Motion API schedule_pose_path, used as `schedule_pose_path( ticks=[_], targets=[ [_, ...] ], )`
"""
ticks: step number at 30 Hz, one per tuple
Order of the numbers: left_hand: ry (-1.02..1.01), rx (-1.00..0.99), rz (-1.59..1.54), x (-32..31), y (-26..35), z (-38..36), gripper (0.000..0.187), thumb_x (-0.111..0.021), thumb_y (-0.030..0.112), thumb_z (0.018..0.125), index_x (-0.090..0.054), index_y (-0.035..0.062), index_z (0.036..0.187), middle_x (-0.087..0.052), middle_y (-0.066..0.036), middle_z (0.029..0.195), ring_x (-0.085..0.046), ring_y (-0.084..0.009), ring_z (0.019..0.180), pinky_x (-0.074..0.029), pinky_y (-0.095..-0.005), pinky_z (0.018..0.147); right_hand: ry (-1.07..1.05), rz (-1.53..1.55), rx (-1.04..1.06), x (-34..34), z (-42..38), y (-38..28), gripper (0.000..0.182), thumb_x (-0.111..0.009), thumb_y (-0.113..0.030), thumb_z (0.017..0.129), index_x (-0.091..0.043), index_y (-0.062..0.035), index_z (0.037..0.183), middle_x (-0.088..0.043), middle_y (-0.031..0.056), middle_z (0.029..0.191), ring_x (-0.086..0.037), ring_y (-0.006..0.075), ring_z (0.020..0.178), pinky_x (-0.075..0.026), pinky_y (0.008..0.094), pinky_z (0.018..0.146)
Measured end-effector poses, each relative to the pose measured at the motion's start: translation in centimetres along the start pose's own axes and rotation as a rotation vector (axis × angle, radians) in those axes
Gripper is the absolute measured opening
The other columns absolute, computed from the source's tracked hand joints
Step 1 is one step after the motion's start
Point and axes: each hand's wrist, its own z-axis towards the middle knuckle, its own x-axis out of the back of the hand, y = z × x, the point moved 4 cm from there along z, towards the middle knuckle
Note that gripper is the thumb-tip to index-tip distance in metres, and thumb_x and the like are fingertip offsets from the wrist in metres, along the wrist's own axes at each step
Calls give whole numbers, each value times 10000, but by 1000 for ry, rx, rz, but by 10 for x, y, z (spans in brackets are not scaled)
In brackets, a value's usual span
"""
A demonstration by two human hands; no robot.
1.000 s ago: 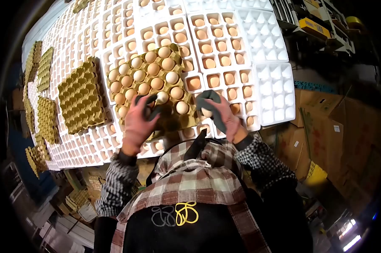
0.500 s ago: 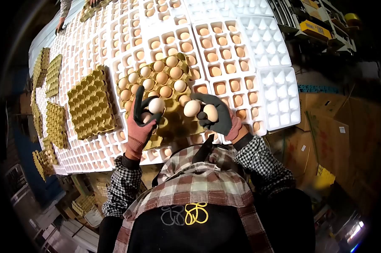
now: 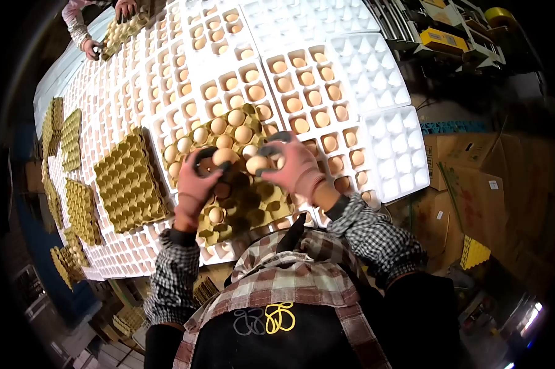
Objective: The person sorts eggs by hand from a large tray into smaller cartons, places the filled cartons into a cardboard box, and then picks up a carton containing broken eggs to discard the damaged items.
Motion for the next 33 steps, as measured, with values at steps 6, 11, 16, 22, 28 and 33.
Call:
schedule_pose_path(
  ticks=[6,11,16,22,28,33],
  targets=[
    [-332,641,-1942,-25,35,2,619,-333,587,955,-502,89,1282,-580,-139,1203,-503,-123,683,-376,-251,502,-434,2339,-694,-14,9,20,468,-531,-447,908,-543,-42,1143,-472,15,685,-402,97,559,-330,241,540],
    [40,352,-1189,-8,8,65,366,-615,307,897,-586,54,1160,-628,-77,992,-581,-140,741,-463,-291,589,-331,2137,-575,0,42,28,404,-539,-339,921,-525,-47,1200,-541,30,779,-455,92,566,-367,246,522],
    [257,-4,186,3,2,202,480,-787,302,729,-618,156,1154,-566,-151,1168,-624,-307,968,-524,-396,805,66,940,-155,26,109,56,372,-593,30,874,-528,-33,1235,-635,49,940,-593,103,733,-495,226,596],
    [-7,97,578,-18,-35,230,444,-677,253,808,-603,286,1244,-528,-85,1310,-592,-281,1101,-501,-416,847,347,97,75,32,260,40,438,-814,-235,651,-647,-82,1026,-637,108,1002,-601,273,978,-493,375,877],
    [303,-132,299,-9,-40,276,474,-668,215,818,-560,193,1279,-520,-74,1334,-501,-339,1201,-386,-453,1009,302,-168,-93,11,318,57,525,-725,-325,729,-593,-146,1203,-528,142,1219,-600,315,1056,-496,397,898],
    [130,-37,615,-39,-83,293,603,-616,272,858,-404,202,1418,-384,-103,1463,-289,-368,1369,-186,-553,1122,88,-254,-125,40,274,73,518,-689,-280,783,-563,-177,1275,-627,70,1186,-599,304,1077,-482,379,925]
  ],
)
